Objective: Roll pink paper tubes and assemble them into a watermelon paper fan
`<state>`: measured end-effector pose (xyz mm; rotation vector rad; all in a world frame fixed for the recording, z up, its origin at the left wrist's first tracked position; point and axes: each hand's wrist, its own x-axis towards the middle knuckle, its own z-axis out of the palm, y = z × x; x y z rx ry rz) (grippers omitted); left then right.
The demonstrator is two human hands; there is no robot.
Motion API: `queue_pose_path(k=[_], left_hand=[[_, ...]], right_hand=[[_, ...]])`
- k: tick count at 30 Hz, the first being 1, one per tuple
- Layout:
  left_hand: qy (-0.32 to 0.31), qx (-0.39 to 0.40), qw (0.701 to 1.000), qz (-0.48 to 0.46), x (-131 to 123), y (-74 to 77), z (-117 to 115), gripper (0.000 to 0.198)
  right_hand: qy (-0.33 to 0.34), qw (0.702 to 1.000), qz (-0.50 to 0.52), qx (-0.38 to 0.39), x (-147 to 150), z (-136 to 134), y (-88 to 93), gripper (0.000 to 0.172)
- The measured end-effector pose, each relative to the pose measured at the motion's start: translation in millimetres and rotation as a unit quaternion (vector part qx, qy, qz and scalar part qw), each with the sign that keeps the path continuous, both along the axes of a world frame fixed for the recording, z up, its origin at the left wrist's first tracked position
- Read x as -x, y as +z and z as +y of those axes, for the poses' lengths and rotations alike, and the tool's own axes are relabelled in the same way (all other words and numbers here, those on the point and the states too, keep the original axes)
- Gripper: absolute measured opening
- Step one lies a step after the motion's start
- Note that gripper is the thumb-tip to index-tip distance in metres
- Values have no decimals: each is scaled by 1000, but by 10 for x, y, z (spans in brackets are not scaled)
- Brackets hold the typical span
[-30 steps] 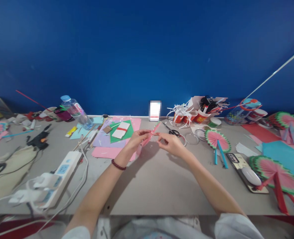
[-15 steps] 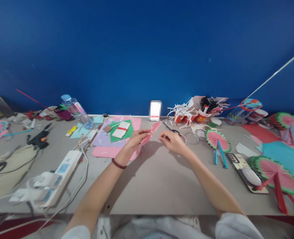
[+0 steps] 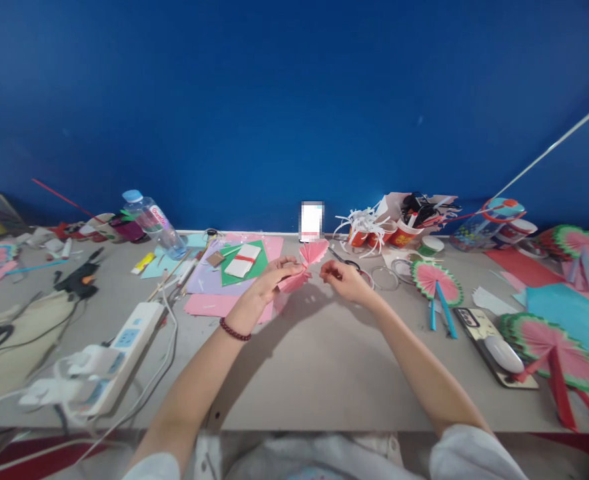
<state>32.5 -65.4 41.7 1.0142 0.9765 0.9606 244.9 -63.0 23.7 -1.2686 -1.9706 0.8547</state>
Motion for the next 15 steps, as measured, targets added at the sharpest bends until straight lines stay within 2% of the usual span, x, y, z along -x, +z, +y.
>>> queue_pose_path(k=[4,8,12,15], left_hand=[[-64,-19,998,-7,-8,81,-66,25],[-179,-59,982,13,-67,99,-124,29],[-252,-95,954,134,-142,106,-235,21],[-256,-128,931,226,-190,86,-305,16]], right_hand=[[51,991,93,84,-92,133,-176,26],[102,974,114,167,-175,178,-272,34],[162,959,85,215,-220,172,-274,36],[189,958,39,212,-238,173,-241,32]])
